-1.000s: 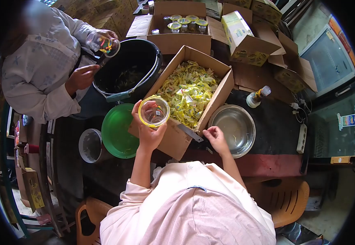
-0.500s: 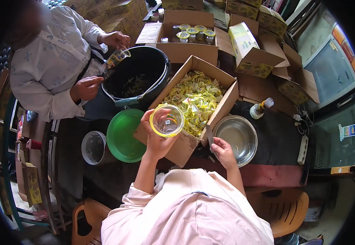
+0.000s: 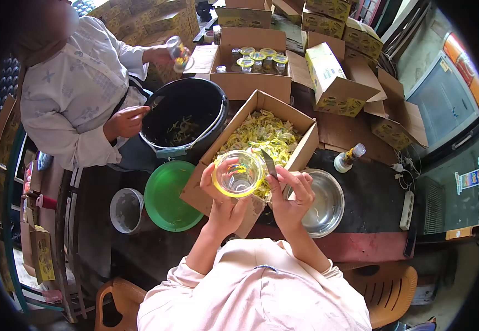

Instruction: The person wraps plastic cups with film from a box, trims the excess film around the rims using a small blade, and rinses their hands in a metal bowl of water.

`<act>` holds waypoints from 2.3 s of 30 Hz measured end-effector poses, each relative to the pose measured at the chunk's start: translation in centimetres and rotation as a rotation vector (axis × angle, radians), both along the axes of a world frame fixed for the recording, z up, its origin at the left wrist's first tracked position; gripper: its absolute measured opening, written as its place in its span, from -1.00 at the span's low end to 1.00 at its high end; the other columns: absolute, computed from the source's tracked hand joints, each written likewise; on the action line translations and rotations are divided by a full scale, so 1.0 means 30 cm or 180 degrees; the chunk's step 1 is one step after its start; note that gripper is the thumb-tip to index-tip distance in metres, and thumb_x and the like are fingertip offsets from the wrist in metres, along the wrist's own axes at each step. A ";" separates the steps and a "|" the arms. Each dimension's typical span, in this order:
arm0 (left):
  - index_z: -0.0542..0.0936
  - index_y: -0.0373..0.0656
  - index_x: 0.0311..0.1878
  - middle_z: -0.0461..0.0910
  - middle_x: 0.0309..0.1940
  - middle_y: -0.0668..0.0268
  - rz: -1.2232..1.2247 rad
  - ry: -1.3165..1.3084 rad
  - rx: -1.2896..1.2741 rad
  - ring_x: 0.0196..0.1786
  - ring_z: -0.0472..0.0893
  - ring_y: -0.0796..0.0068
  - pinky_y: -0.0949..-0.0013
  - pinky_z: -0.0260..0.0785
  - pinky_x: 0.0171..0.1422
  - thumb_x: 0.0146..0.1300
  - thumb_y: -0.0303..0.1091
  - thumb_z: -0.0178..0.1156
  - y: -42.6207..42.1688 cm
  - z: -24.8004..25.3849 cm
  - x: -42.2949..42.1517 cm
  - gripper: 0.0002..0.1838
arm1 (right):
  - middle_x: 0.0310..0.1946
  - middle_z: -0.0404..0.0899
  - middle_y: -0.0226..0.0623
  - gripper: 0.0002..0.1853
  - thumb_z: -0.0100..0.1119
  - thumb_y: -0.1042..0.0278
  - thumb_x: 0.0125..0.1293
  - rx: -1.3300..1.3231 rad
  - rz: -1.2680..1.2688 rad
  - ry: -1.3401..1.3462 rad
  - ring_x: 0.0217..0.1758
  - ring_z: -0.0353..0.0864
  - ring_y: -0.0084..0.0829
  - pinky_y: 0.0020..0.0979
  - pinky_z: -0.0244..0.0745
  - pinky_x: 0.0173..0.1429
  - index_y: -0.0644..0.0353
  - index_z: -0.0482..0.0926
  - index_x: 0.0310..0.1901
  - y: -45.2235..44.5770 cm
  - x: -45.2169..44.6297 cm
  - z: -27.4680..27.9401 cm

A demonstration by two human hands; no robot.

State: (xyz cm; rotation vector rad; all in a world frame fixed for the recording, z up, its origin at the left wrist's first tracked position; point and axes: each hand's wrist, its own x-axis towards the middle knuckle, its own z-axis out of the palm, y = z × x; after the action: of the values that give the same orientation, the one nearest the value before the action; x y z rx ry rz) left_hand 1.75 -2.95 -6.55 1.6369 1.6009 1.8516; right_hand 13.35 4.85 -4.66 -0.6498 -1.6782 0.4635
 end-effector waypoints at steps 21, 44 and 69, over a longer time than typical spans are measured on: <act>-0.15 -0.08 0.12 0.10 0.10 -0.09 -0.0192 0.0385 0.0174 0.09 0.33 0.12 0.22 0.27 0.10 0.10 -0.57 0.12 -0.017 0.014 0.008 -0.30 | -0.66 0.41 -0.57 -0.79 0.36 0.52 -0.10 0.0653 -0.0175 -0.0096 -0.62 0.30 -0.63 -0.50 0.01 -0.32 0.04 0.63 -0.37 -0.023 -0.015 0.002; -0.15 -0.09 0.23 0.12 0.09 0.03 -0.0749 0.0293 0.0214 0.09 0.32 0.24 0.31 0.32 0.08 0.03 -0.63 0.16 -0.017 0.011 -0.008 -0.18 | -0.66 0.46 -0.52 -0.82 0.34 0.54 -0.10 0.0434 0.0139 -0.0065 -0.64 0.30 -0.60 -0.48 -0.01 -0.33 0.05 0.63 -0.41 0.009 0.013 0.004; -0.10 -0.11 0.13 0.29 -0.01 0.07 -0.0722 0.0112 0.0025 -0.02 0.44 0.26 0.30 0.31 0.05 0.02 -0.53 0.27 -0.012 0.047 -0.033 -0.22 | -0.66 0.45 -0.55 -0.82 0.36 0.53 -0.13 0.0412 0.0199 -0.0080 -0.63 0.32 -0.62 -0.48 -0.01 -0.32 0.03 0.62 -0.44 0.004 0.021 0.006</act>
State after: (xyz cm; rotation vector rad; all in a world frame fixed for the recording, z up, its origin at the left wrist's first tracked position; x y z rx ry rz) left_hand 0.76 -3.30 -5.15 1.7805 1.3571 1.7256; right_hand 13.97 4.96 -4.50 -0.5117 -1.7406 0.3888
